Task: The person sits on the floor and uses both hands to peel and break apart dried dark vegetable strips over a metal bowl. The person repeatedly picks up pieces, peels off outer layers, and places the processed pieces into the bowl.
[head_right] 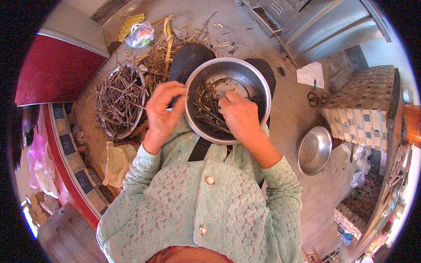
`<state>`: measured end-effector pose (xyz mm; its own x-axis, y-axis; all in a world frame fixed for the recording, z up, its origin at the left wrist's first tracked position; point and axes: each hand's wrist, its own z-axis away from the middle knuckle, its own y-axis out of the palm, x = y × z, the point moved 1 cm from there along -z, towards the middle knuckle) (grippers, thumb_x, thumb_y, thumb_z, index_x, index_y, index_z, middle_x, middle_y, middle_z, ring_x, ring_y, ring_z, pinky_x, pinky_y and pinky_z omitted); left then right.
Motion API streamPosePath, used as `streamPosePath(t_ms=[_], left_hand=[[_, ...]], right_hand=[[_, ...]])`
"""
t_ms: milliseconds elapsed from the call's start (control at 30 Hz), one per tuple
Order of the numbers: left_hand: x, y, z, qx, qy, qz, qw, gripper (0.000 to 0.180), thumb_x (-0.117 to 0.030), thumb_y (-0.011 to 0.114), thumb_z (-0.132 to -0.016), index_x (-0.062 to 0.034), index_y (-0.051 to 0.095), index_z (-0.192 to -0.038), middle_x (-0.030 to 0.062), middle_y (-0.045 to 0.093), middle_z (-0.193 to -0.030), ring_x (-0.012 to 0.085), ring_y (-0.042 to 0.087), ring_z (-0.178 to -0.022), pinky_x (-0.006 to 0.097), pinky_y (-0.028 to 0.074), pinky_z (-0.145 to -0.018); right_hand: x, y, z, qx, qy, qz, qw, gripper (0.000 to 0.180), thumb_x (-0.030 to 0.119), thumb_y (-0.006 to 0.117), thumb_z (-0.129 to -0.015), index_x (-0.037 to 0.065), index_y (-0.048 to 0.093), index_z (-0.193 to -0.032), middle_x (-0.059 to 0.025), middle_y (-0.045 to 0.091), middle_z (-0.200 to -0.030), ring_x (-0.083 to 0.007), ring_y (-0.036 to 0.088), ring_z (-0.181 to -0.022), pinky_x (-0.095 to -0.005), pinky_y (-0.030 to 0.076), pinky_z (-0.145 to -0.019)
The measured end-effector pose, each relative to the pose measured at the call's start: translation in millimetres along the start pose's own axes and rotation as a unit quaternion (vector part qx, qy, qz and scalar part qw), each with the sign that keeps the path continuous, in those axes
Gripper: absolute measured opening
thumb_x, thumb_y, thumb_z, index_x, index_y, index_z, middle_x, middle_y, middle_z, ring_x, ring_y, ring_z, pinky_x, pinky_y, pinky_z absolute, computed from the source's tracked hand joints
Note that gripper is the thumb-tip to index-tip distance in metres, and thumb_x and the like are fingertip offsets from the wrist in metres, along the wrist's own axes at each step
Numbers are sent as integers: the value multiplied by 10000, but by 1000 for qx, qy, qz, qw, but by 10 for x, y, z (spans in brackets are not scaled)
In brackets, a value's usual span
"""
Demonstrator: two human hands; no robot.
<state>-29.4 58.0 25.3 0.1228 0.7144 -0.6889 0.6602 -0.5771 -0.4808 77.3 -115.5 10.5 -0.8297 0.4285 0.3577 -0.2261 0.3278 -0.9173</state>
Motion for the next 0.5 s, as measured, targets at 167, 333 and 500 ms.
streamPosePath(t_ms=[167, 333, 500], left_hand=[[-122, 194, 43, 81, 90, -76, 990, 258, -74, 736, -633, -73, 652, -877, 61, 621, -892, 245, 580, -880, 372, 419, -798], [-219, 233, 9, 84, 88, -25, 992, 313, -140, 756, -624, -71, 652, -910, 53, 623, -886, 241, 562, -899, 383, 384, -836], [-289, 294, -1, 98, 32, 107, 989, 278, -134, 755, -644, -64, 658, -894, 58, 633, -852, 239, 574, -862, 354, 401, -809]], right_hand=[[-69, -155, 6, -83, 52, -235, 967, 102, 98, 630, -774, 56, 610, -864, -121, 587, -782, -260, 580, -655, -333, 475, -603], [-159, -243, 109, -4, 206, -555, 806, 135, 141, 624, -859, 14, 613, -902, 4, 570, -703, -34, 478, -551, -180, 392, -492], [-70, -208, 130, -8, 204, -626, 753, 127, 129, 639, -846, 8, 605, -860, -10, 573, -694, -44, 469, -517, -179, 382, -467]])
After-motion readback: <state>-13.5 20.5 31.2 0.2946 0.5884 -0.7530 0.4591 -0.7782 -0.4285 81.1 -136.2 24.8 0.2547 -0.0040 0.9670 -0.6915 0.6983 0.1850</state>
